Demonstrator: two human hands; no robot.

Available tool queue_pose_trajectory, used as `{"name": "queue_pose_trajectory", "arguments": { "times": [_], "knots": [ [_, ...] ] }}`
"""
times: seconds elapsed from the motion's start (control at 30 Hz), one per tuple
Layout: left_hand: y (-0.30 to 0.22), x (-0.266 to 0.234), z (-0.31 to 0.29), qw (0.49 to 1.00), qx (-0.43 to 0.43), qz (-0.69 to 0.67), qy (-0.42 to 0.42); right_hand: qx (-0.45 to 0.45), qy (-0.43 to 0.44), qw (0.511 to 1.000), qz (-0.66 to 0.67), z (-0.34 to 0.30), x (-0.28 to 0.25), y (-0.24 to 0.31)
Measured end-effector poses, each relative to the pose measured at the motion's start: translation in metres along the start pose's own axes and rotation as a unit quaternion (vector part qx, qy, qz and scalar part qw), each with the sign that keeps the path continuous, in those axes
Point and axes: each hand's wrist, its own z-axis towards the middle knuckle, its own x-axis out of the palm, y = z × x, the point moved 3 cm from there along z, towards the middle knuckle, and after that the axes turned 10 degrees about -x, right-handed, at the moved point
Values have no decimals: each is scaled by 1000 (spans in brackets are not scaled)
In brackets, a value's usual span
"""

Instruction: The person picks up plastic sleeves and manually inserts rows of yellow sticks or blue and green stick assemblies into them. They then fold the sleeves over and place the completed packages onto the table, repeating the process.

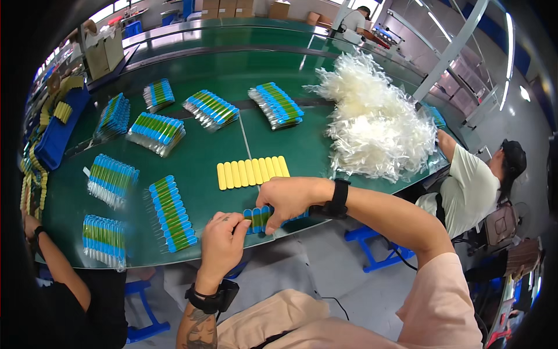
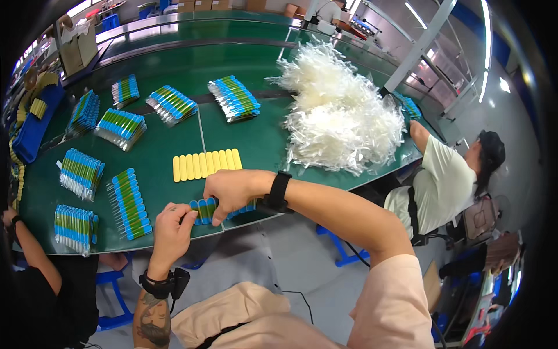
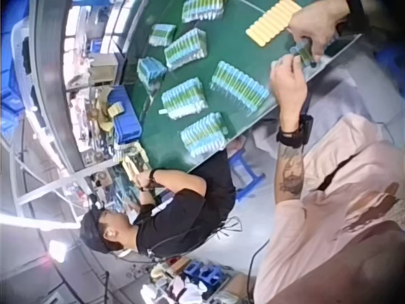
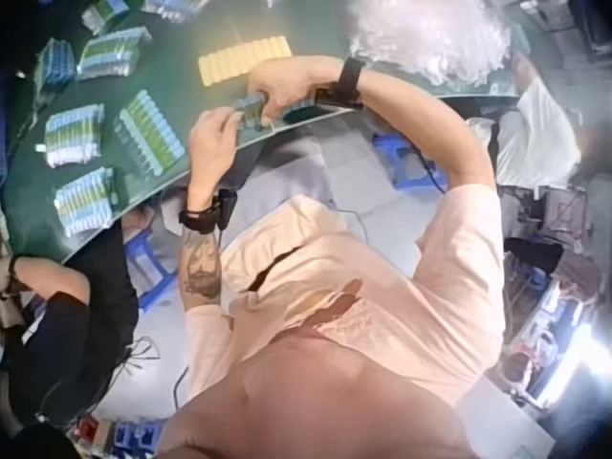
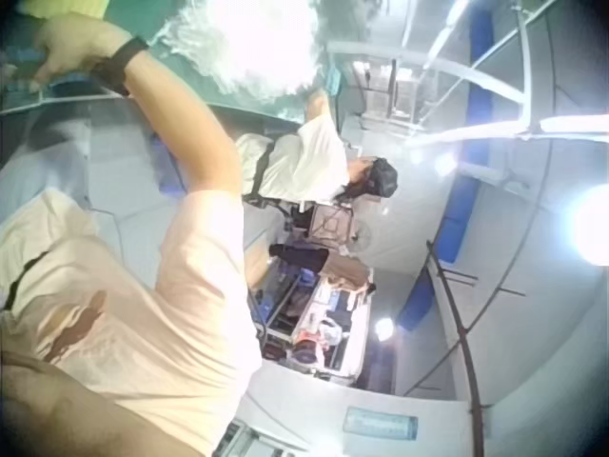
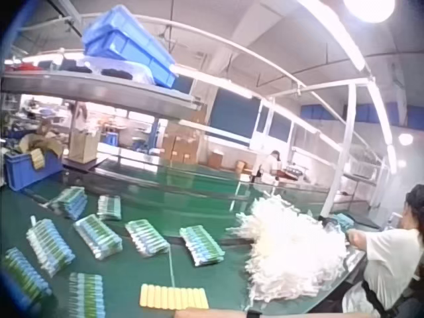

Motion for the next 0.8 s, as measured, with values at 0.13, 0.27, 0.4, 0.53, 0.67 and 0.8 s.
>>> {"name": "queue_pose_trajectory", "arguments": {
  "times": [0.13, 0.27, 0.4, 0.53, 0.67, 0.8],
  "knots": [
    [-1, -5, -3, 999, -35, 9, 3, 38, -21, 999, -29, -1, 2, -13],
    [-1, -2, -3, 1000, -9, 4, -9, 13, -3, 998, -56, -13, -1, 1],
    [0, -1, -2, 1000, -15, 2, -2, 31, -31, 998, -42, -14, 3, -7],
    [-3, -1, -1, 1000, -24, 4, -1, -6, -61, 996, -60, -18, 5, -10],
    [-2, -3, -3, 999, -39, 10, -1, 12, -54, 996, -68, -21, 3, 1],
    [0, -3, -5, 999, -36, 22, -10, 6, -30, 998, -59, -21, 9, 5]
  ]
}}
